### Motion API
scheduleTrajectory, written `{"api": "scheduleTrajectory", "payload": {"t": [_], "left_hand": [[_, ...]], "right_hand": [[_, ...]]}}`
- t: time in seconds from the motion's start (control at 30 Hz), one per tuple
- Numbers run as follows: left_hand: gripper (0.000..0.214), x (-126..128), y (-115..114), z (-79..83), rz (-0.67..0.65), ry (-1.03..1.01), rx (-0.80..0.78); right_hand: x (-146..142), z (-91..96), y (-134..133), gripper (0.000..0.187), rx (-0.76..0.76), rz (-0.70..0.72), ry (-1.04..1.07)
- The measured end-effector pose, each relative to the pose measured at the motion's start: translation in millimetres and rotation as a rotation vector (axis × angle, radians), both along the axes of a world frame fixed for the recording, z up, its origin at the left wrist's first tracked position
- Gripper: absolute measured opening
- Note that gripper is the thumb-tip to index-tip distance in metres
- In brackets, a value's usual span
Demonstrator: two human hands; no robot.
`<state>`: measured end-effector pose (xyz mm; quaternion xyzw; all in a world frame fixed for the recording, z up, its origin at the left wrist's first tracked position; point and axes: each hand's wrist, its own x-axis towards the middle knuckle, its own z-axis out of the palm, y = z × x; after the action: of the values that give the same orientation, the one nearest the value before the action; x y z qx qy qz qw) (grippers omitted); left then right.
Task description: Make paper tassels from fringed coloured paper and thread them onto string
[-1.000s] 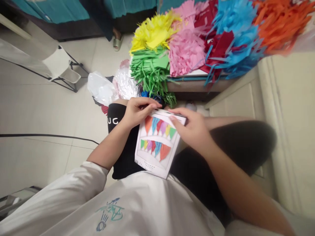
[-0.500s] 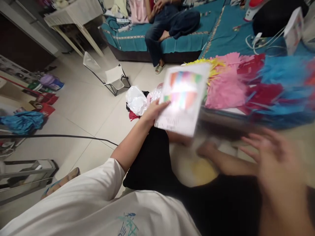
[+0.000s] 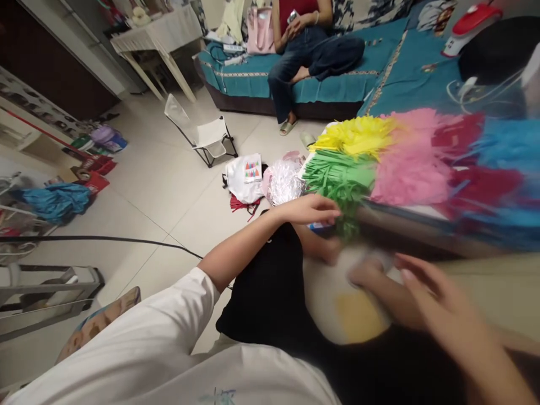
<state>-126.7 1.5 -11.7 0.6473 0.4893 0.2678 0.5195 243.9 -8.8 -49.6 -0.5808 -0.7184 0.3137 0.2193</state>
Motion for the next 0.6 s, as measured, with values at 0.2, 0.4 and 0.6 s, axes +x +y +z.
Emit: {"api": "scheduleTrajectory", "payload": {"t": [0.2,0.4,0.6], "left_hand": [[0.029,63,42,44.3,-0.091,-0.030,0.188],[0.029,105,68,1.2,-0.141,0.123,0.287],[0.031,81,39,-2.3,-0.149,0.316,0.407]], "right_hand": [[-28,11.8,-11,0.040,-0.075,0.077,0.096],[-9,10.4,-6,0.032,0.072,-0.106,0.188],[19,39.4,0,0.034,0.124,-0.266,0.272]]}}
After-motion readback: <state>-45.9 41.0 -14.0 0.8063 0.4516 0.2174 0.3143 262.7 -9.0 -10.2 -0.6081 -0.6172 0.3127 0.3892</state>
